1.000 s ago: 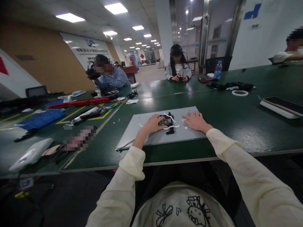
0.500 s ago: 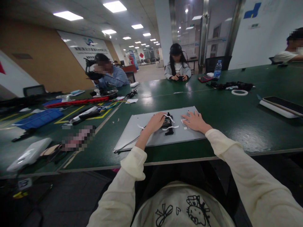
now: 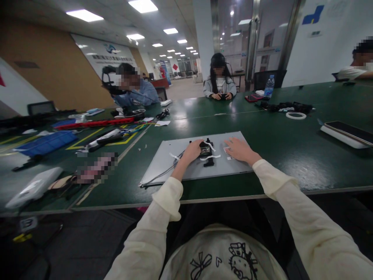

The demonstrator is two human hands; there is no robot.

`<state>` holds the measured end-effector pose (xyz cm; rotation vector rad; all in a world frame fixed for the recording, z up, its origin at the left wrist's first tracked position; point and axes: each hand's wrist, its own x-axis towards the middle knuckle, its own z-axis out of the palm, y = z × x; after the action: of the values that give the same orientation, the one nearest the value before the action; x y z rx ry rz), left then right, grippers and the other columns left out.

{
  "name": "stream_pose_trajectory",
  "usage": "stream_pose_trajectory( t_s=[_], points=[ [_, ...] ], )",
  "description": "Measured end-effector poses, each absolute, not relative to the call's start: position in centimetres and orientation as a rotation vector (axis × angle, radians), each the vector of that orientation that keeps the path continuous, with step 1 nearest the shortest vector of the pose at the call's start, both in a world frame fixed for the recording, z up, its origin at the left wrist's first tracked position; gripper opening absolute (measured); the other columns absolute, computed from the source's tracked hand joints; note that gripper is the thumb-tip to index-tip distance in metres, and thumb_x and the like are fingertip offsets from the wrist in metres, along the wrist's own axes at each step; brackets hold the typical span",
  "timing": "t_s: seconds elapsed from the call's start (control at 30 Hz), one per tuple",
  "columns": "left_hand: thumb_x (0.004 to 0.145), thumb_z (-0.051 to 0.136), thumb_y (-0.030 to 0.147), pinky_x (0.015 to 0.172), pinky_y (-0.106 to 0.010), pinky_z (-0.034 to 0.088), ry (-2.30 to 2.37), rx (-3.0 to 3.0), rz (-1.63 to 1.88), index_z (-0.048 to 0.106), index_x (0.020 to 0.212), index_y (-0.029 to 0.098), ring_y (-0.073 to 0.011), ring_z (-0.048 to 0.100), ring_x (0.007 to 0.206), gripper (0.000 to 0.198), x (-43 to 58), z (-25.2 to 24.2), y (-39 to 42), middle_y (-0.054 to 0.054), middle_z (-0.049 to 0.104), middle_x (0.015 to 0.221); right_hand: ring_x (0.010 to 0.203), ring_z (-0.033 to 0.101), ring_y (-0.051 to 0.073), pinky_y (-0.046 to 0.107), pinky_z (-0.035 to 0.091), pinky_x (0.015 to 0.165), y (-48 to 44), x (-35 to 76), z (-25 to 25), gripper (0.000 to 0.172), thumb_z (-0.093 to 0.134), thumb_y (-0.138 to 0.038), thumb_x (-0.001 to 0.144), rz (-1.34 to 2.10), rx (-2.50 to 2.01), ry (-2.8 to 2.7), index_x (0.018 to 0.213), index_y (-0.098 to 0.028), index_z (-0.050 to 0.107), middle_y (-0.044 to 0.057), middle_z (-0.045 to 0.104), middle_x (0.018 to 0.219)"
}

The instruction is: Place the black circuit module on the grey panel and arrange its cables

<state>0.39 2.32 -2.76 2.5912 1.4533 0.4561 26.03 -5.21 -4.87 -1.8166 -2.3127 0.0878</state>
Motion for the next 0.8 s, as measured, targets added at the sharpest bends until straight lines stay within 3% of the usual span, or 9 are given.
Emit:
stream_pose_trajectory(
  t_s=[0.1, 0.23, 0.37, 0.53, 0.8],
  points=[
    [0.086, 0.04, 0.003, 0.114, -0.031, 0.037, 1.424, 2.652, 0.397, 0.056, 0.136, 0.015, -0.0194, 0.053, 0.132, 0.055, 0.3, -3.1, 2.4, -0.011, 0.057, 0.143, 0.144, 0.036, 0.027, 0.046, 0.032, 0.118, -5.3, 24.6, -4.1, 0.06, 0.033, -0.045, 0.101, 0.145, -1.606, -2.313, 0.154, -0.018, 0.037, 0.011, 0.038, 0.157],
    [0.086, 0.043, 0.006, 0.113, -0.031, 0.037, 1.405, 2.72, 0.328, 0.058, 0.135, 0.015, -0.0203, 0.053, 0.131, 0.051, 0.4, -2.7, 2.5, -0.012, 0.057, 0.142, 0.143, 0.038, 0.022, 0.043, 0.031, 0.119, -5.3, 22.0, -4.0, 0.056, 0.03, -0.04, 0.102, 0.203, -1.398, -2.345, 0.153, -0.019, 0.039, 0.009, 0.04, 0.156],
    [0.088, 0.043, 0.009, 0.11, -0.033, 0.04, 1.396, 2.766, 0.193, 0.057, 0.135, 0.016, -0.0224, 0.054, 0.13, 0.05, 0.5, -1.8, 2.6, -0.012, 0.06, 0.139, 0.136, 0.047, 0.024, 0.043, 0.036, 0.116, -5.7, 20.8, -4.4, 0.053, 0.031, -0.04, 0.102, 0.261, -1.388, -2.371, 0.149, -0.019, 0.044, 0.01, 0.047, 0.151],
    [0.088, 0.042, 0.009, 0.106, -0.037, 0.044, 1.453, 2.755, 0.111, 0.058, 0.136, 0.019, -0.0251, 0.057, 0.126, 0.051, 0.6, -1.1, 2.6, -0.013, 0.063, 0.134, 0.132, 0.052, 0.026, 0.045, 0.041, 0.111, -6.6, 21.0, -4.3, 0.058, 0.029, -0.048, 0.103, 0.314, -1.435, -2.386, 0.153, -0.02, 0.038, 0.01, 0.048, 0.15],
    [0.09, 0.039, 0.011, 0.099, -0.035, 0.046, 1.553, 2.764, 0.115, 0.053, 0.138, 0.022, -0.024, 0.06, 0.119, 0.052, 0.8, -1.6, 2.9, -0.013, 0.066, 0.127, 0.125, 0.057, 0.031, 0.048, 0.047, 0.103, -7.5, 20.4, -3.4, 0.058, 0.027, -0.049, 0.103, 0.14, -1.497, -2.433, 0.149, -0.018, 0.044, 0.014, 0.055, 0.143]
  ],
)
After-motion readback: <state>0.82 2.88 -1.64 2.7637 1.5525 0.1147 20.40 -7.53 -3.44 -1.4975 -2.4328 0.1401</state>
